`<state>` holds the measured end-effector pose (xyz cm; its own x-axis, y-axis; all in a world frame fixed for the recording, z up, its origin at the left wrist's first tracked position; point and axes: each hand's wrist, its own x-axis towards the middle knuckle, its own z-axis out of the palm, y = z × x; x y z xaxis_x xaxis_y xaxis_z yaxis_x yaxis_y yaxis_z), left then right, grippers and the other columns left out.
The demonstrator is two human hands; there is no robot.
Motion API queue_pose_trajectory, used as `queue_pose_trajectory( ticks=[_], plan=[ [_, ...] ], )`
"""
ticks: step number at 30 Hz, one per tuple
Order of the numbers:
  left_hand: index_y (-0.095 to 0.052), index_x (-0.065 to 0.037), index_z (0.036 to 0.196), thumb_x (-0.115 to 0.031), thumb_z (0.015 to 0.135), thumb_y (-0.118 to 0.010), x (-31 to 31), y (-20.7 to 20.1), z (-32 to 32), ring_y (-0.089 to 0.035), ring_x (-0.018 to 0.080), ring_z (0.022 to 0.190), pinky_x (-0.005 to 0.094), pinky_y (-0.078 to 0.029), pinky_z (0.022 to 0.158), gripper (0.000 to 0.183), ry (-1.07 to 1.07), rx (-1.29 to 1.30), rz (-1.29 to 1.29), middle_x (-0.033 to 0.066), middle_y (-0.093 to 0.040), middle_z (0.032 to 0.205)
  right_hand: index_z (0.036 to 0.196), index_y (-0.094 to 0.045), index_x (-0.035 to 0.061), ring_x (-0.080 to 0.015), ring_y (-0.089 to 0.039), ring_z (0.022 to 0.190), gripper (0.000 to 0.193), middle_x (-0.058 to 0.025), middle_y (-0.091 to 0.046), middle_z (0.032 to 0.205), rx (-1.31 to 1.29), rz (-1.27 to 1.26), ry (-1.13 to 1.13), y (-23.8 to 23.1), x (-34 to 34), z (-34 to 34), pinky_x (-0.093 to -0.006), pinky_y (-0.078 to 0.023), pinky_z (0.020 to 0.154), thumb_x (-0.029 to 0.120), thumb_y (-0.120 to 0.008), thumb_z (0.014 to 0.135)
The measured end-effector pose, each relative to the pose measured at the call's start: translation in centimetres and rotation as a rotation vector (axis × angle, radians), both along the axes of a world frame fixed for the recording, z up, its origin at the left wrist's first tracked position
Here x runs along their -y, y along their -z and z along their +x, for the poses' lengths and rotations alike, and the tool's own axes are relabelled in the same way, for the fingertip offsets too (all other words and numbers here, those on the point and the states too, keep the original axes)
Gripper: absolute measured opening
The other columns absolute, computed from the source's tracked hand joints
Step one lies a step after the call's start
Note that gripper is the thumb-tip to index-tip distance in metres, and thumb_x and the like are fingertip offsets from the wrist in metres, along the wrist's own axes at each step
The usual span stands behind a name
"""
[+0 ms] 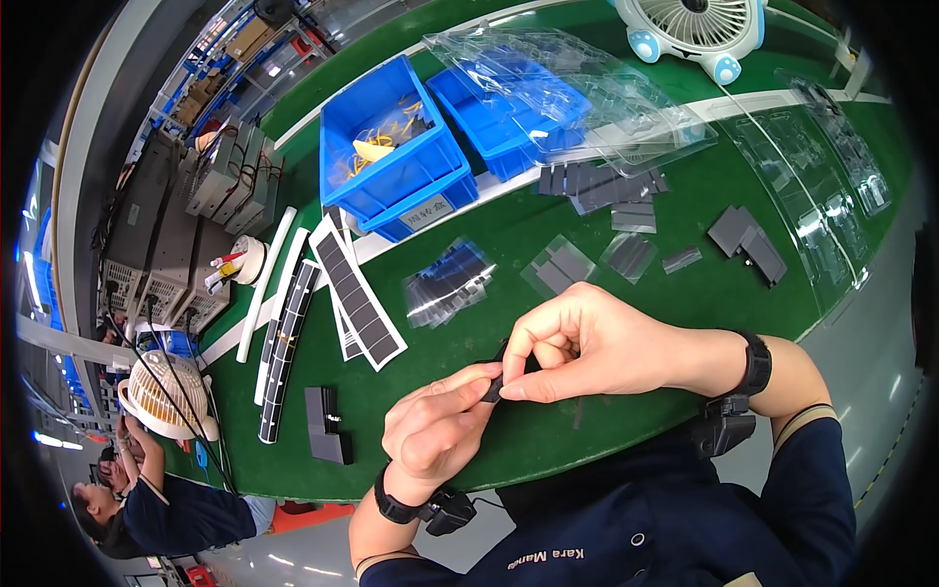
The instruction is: Applying labels and protective films to plastic electronic housing parts at a factory workbench.
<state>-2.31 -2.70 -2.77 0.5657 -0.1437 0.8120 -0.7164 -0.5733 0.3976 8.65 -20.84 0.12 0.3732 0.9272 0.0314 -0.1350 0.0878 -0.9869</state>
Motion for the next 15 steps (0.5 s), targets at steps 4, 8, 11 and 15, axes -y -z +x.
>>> queue_pose_trajectory(
  ticks=[4,8,11,15],
  plan=[
    [-0.044,-0.006,0.093,0.013,0.066,-0.074,0.01,-0.11,-0.11,-0.069,0.0339,0.076,0.0326,-0.06,0.057,0.045,0.002,-0.015,0.01,0.0112,-0.063,0.083,0.085,-0.066,0.0017,0.0018,-0.037,0.045,0.006,0.0065,-0.047,0.049,0.01,-0.013,-0.001,-0.11,0.07,0.02,-0.0197,-0.028,0.045,0.007,-0.067,0.084],
    [-0.044,-0.006,0.093,0.013,0.066,-0.074,0.0,-0.03,-0.03,-0.069,0.0338,0.076,0.0326,-0.06,0.058,0.045,0.003,-0.013,0.011,0.0109,-0.063,0.083,0.086,-0.066,0.002,0.0017,-0.036,0.044,0.006,0.0068,-0.047,0.048,0.001,-0.015,-0.002,0.08,0.02,0.07,-0.02,-0.027,0.044,0.008,-0.068,0.084],
    [-0.044,-0.006,0.093,0.013,0.065,-0.074,-0.01,-0.11,-0.09,-0.069,0.0338,0.076,0.0326,-0.06,0.058,0.045,0.006,-0.011,0.014,0.0109,-0.063,0.083,0.086,-0.066,0.0022,0.0018,-0.036,0.044,0.007,0.0068,-0.047,0.048,0.003,-0.021,-0.007,-0.1,0.07,0.08,-0.02,-0.027,0.044,0.008,-0.068,0.084],
    [-0.047,-0.005,0.091,0.013,0.066,-0.073,0.02,-0.16,-0.09,-0.069,0.0338,0.076,0.033,-0.06,0.058,0.04,0.0,-0.007,0.008,0.0115,-0.062,0.083,0.086,-0.066,0.0019,0.0019,-0.037,0.044,0.006,0.0068,-0.048,0.048,-0.001,-0.02,-0.007,-0.1,-0.01,0.07,-0.0199,-0.027,0.044,0.008,-0.068,0.084]
  ],
)
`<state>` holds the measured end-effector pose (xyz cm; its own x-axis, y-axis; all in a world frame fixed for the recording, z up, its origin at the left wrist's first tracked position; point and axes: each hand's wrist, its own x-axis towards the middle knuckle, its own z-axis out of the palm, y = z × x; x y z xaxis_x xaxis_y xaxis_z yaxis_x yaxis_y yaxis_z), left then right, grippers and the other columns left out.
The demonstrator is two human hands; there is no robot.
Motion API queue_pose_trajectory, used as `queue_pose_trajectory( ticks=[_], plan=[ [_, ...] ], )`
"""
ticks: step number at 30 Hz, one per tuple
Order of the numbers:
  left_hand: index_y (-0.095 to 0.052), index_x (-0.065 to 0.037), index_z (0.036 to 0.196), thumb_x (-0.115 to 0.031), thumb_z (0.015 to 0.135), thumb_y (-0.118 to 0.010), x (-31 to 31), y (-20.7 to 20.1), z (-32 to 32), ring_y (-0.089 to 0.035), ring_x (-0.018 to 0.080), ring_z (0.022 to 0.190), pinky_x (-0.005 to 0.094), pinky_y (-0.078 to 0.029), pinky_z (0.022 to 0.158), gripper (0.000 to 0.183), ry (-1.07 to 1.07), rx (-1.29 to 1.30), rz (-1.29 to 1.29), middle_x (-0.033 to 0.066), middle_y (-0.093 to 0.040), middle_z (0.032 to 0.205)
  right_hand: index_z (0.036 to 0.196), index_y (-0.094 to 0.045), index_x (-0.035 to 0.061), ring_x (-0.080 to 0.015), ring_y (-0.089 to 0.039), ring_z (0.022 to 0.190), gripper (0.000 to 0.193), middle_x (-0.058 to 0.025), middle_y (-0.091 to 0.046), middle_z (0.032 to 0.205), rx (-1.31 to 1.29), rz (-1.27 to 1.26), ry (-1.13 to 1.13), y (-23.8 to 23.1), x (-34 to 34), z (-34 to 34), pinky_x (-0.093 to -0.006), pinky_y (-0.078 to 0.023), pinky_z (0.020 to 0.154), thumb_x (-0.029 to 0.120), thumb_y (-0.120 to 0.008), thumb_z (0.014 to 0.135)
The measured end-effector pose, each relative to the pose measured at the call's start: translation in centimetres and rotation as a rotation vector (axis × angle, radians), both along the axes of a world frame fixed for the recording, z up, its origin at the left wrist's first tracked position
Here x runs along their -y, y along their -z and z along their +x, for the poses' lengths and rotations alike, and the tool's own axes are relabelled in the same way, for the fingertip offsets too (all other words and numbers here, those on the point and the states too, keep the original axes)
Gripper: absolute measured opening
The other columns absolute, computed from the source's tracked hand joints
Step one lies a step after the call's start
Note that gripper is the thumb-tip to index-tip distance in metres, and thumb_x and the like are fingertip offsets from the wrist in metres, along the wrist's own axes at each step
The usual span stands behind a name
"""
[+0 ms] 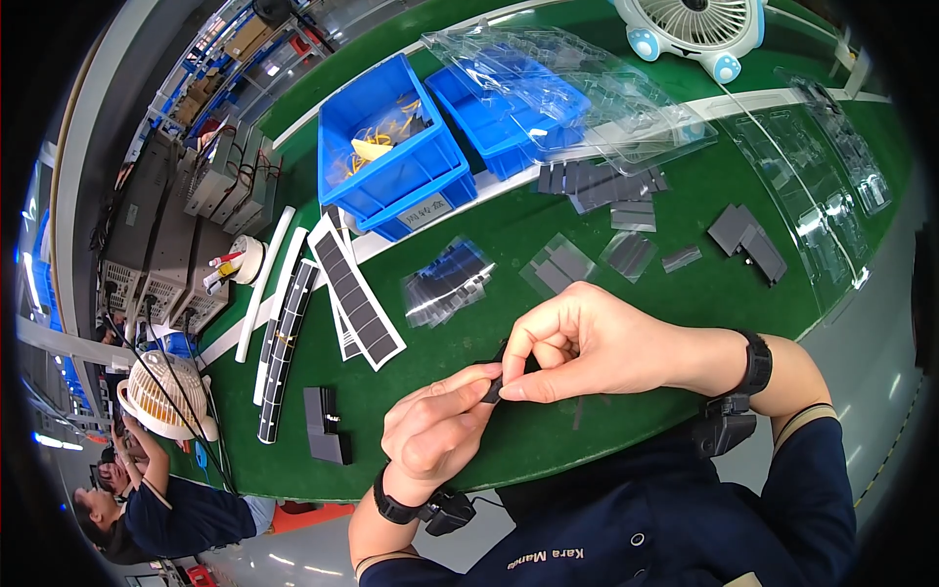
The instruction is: Applying labels and protective films to plastic electronic housing parts at a factory workbench.
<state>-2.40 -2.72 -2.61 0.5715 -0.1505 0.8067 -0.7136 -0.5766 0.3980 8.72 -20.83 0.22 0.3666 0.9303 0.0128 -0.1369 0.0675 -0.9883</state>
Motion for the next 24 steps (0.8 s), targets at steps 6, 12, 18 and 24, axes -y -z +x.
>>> queue_pose_trajectory(
  ticks=[6,12,18,24],
  plan=[
    [-0.062,-0.001,0.077,0.007,0.065,-0.074,0.0,-0.9,-0.2,-0.069,0.0325,0.08,0.0332,-0.061,0.061,0.02,-0.029,-0.012,0.124,0.0103,-0.06,0.082,0.086,-0.066,0.0005,0.0019,-0.038,0.045,0.007,0.0063,-0.049,0.049,-0.001,-0.014,0.006,0.0,0.0,0.0,-0.0193,-0.028,0.043,0.006,-0.067,0.083],
    [-0.064,-0.001,0.076,0.007,0.063,-0.075,0.0,-1.1,-0.5,-0.068,0.0324,0.083,0.0331,-0.061,0.065,0.019,-0.064,-0.028,0.209,0.0099,-0.059,0.085,0.083,-0.065,0.0015,0.0018,-0.04,0.046,0.006,0.0058,-0.049,0.049,0.021,-0.022,0.039,-0.2,0.1,-0.4,-0.0191,-0.029,0.044,0.007,-0.068,0.083],
    [-0.064,-0.001,0.079,0.006,0.064,-0.076,-0.1,-0.8,-0.3,-0.068,0.0313,0.083,0.0328,-0.061,0.067,0.02,-0.069,0.02,0.186,0.0096,-0.059,0.086,0.083,-0.064,0.0022,0.0018,-0.04,0.046,0.006,0.0058,-0.049,0.049,0.044,-0.041,0.063,-0.4,0.2,-0.6,-0.0195,-0.029,0.044,0.008,-0.068,0.083],
    [-0.066,-0.001,0.083,0.006,0.064,-0.076,-0.1,-1.0,-0.4,-0.068,0.0311,0.085,0.0327,-0.06,0.068,0.023,-0.084,0.014,0.253,0.009,-0.059,0.087,0.084,-0.065,0.0022,0.0018,-0.039,0.046,0.007,0.0061,-0.048,0.049,0.064,-0.045,0.067,-0.3,0.2,-0.5,-0.0196,-0.029,0.044,0.008,-0.067,0.083]
  ],
)
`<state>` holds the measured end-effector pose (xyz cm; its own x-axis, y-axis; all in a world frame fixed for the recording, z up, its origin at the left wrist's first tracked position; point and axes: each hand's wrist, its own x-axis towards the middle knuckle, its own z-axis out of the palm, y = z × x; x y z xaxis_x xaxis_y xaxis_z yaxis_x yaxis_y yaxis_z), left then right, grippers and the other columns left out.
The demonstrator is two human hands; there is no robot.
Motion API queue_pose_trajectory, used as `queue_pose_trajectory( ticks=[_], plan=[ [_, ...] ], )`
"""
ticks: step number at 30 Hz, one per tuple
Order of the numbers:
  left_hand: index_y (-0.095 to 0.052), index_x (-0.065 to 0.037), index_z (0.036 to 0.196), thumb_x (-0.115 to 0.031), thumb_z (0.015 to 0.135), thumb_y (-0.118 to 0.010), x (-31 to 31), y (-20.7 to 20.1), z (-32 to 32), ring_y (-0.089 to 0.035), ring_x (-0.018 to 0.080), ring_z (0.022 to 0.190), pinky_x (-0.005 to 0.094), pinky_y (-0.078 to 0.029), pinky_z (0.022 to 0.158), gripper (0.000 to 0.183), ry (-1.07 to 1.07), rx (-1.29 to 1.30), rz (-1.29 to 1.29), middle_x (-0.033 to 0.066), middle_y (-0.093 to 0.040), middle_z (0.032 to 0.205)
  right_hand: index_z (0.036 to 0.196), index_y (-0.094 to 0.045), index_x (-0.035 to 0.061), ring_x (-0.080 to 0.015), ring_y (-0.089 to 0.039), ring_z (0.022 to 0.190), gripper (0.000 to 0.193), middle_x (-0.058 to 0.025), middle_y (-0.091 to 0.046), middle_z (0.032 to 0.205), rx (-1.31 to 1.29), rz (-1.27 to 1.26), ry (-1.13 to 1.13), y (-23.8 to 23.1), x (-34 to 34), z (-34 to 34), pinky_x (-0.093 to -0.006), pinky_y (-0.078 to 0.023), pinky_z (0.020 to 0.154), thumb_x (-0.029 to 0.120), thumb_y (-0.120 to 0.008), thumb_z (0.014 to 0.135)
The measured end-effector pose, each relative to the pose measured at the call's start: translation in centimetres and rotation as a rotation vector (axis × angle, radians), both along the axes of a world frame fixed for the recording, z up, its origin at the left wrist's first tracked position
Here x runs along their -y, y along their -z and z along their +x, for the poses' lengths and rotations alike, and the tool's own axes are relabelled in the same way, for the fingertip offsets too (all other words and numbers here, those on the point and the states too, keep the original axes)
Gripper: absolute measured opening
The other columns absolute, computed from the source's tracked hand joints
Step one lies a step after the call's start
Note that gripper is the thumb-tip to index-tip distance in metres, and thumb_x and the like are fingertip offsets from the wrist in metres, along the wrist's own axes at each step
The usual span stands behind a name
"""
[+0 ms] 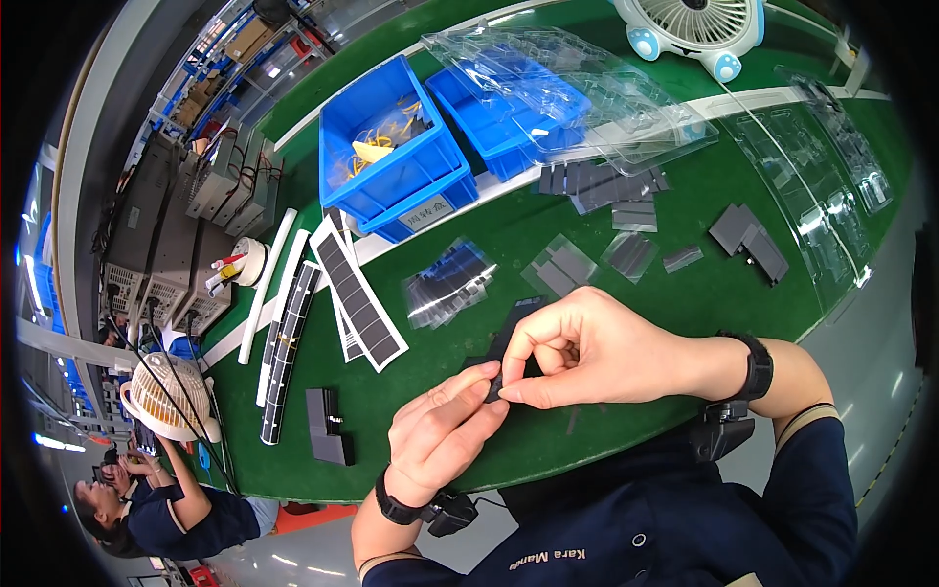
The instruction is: Applying labels and protective films to plastic electronic housing parts at a factory workbench.
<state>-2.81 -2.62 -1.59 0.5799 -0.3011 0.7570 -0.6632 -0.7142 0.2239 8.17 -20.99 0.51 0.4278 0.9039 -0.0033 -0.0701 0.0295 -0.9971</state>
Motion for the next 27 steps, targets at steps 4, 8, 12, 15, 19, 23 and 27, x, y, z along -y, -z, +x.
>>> queue_pose_trajectory(
  ticks=[4,8,12,15,19,23,27],
  plan=[
    [-0.065,-0.001,0.083,0.008,0.064,-0.075,-0.1,-0.2,-0.2,-0.068,0.0311,0.086,0.0329,-0.06,0.068,0.023,-0.041,0.014,0.012,0.0092,-0.059,0.087,0.09,-0.067,0.0018,0.0013,-0.039,0.045,0.008,0.006,-0.048,0.049,0.064,-0.018,0.026,-0.4,0.1,-0.3,-0.0201,-0.03,0.045,0.007,-0.065,0.084],
    [-0.064,0.0,0.082,0.011,0.064,-0.073,-0.3,0.0,-0.1,-0.068,0.0315,0.086,0.0319,-0.06,0.067,0.022,-0.117,0.062,0.012,0.0101,-0.059,0.087,0.11,-0.064,0.0034,0.0,-0.039,0.044,0.024,0.0058,-0.049,0.049,0.166,0.04,0.168,-0.4,0.3,-1.1,-0.0213,-0.033,0.048,0.007,-0.064,0.086],
    [-0.064,0.0,0.081,0.012,0.064,-0.072,-0.5,0.1,-0.1,-0.068,0.0315,0.085,0.0306,-0.059,0.066,0.023,-0.14,0.1,0.016,0.0104,-0.06,0.087,0.111,-0.06,0.0049,0.0003,-0.039,0.044,0.033,0.0053,-0.049,0.048,0.211,0.041,0.212,-0.7,0.4,-0.6,-0.0207,-0.031,0.048,0.01,-0.071,0.081],
    [-0.064,0.0,0.081,0.011,0.063,-0.073,-0.5,0.1,0.0,-0.068,0.0311,0.084,0.0304,-0.059,0.065,0.023,-0.14,0.103,0.02,0.0104,-0.06,0.087,0.095,-0.062,0.0056,0.0014,-0.039,0.045,0.027,0.0059,-0.049,0.047,0.22,0.036,0.206,-0.6,0.4,-0.5,-0.02,-0.027,0.046,0.012,-0.078,0.075],
    [-0.064,-0.001,0.081,0.011,0.063,-0.073,-0.5,0.1,0.0,-0.068,0.031,0.084,0.0303,-0.059,0.066,0.024,-0.136,0.099,0.016,0.0103,-0.06,0.087,0.085,-0.065,0.0049,0.0012,-0.037,0.044,0.011,0.0065,-0.047,0.048,0.265,0.044,0.267,-0.4,0.4,-0.5,-0.0208,-0.026,0.044,0.008,-0.073,0.078],
    [-0.064,-0.001,0.081,0.011,0.063,-0.073,-0.5,0.1,0.1,-0.068,0.0306,0.084,0.0305,-0.06,0.067,0.023,-0.132,0.089,-0.001,0.0097,-0.06,0.087,0.086,-0.065,0.004,0.0018,-0.038,0.045,0.007,0.0064,-0.047,0.048,0.179,0.037,0.223,-0.3,0.4,0.0,-0.0201,-0.027,0.045,0.006,-0.069,0.081],
    [-0.064,-0.001,0.08,0.009,0.063,-0.074,-0.4,0.1,0.1,-0.068,0.0307,0.085,0.0311,-0.06,0.068,0.022,-0.096,0.068,-0.004,0.0096,-0.06,0.088,0.085,-0.064,0.0033,0.0024,-0.038,0.045,0.005,0.0067,-0.047,0.049,0.21,0.057,0.223,0.0,0.3,0.1,-0.0191,-0.027,0.044,0.005,-0.067,0.082]
  ],
)
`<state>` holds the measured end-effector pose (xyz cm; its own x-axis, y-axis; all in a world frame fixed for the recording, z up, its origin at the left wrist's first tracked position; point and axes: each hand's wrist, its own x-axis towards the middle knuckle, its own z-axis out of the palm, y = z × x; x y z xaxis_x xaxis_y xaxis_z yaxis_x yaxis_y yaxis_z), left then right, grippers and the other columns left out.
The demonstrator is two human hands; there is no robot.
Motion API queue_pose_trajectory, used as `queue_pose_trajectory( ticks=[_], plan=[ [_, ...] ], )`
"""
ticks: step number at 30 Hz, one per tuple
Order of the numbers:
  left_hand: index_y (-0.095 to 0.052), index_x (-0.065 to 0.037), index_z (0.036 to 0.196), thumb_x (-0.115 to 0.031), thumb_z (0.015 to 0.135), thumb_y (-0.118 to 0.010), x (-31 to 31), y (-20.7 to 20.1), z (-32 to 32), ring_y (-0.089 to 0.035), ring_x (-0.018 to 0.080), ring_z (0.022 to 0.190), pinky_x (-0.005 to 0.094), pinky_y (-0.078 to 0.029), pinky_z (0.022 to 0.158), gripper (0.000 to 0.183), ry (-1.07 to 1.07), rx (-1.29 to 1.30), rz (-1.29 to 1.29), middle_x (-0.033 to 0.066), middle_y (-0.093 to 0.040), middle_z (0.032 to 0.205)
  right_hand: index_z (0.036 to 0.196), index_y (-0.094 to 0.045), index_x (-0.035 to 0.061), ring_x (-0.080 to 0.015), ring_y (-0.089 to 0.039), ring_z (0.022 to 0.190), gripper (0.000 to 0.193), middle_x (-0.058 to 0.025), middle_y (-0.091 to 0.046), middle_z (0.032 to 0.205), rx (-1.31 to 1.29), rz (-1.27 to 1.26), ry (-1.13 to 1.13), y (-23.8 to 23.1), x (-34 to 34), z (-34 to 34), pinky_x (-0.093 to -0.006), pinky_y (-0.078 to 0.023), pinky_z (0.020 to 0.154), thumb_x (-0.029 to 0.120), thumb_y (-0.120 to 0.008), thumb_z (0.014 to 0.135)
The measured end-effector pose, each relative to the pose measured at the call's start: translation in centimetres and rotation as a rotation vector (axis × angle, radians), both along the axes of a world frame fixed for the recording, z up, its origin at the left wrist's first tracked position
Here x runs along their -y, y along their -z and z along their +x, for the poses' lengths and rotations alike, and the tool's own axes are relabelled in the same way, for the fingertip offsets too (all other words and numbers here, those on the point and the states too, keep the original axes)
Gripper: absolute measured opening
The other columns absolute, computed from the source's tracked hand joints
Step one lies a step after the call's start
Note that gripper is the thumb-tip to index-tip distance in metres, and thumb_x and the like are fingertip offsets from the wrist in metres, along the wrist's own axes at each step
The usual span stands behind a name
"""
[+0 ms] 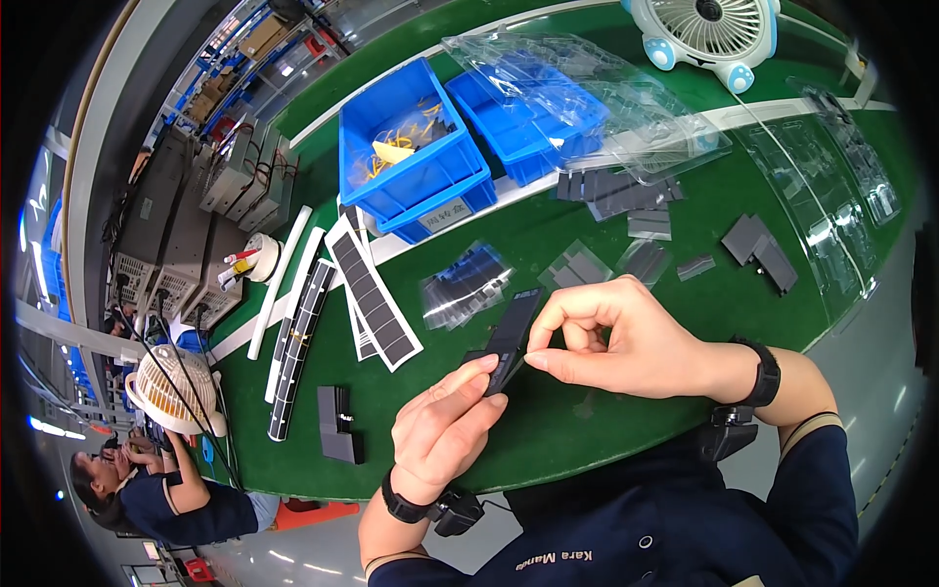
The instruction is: Applying labels and protective films to plastic electronic housing parts at a factory workbench.
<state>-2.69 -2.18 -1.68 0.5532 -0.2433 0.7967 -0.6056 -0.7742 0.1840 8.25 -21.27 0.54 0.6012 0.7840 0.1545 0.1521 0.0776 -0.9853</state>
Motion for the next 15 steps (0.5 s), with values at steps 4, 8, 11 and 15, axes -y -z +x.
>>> queue_pose_trajectory(
  ticks=[4,8,11,15],
  plan=[
    [-0.064,-0.002,0.08,0.008,0.064,-0.075,0.01,-0.02,-0.04,-0.068,0.0308,0.085,0.0315,-0.06,0.069,0.022,0.017,0.004,-0.001,0.0095,-0.06,0.088,0.083,-0.062,0.0016,-0.0003,-0.038,0.046,0.005,0.0042,-0.045,0.049,-0.001,-0.038,-0.02,-0.29,-0.14,-0.11,-0.0211,-0.03,0.044,0.006,-0.065,0.082],
    [-0.064,-0.002,0.081,0.007,0.064,-0.075,0.03,-0.02,-0.1,-0.068,0.0307,0.086,0.0323,-0.06,0.07,0.021,0.035,-0.004,-0.002,0.0094,-0.06,0.088,0.083,-0.061,0.0013,-0.0005,-0.04,0.047,0.005,0.0037,-0.046,0.05,0.013,-0.047,-0.018,-0.16,-0.16,-0.15,-0.0211,-0.031,0.043,0.005,-0.065,0.082],
    [-0.064,-0.002,0.081,0.007,0.065,-0.075,0.04,-0.09,-0.13,-0.068,0.0308,0.086,0.0327,-0.06,0.07,0.021,0.042,-0.013,-0.003,0.0094,-0.06,0.087,0.083,-0.061,0.0012,-0.0006,-0.041,0.047,0.005,0.0036,-0.046,0.05,0.018,-0.048,-0.018,-0.21,-0.17,-0.17,-0.0211,-0.031,0.043,0.006,-0.064,0.082],
    [-0.064,-0.001,0.081,0.007,0.065,-0.075,0.06,-0.17,-0.15,-0.068,0.0308,0.087,0.0327,-0.06,0.07,0.021,0.05,-0.02,-0.007,0.0095,-0.059,0.087,0.082,-0.061,0.0011,-0.0005,-0.042,0.047,0.005,0.0035,-0.047,0.05,0.012,-0.049,-0.023,-0.13,-0.23,-0.14,-0.0207,-0.032,0.043,0.006,-0.064,0.082]
  ],
)
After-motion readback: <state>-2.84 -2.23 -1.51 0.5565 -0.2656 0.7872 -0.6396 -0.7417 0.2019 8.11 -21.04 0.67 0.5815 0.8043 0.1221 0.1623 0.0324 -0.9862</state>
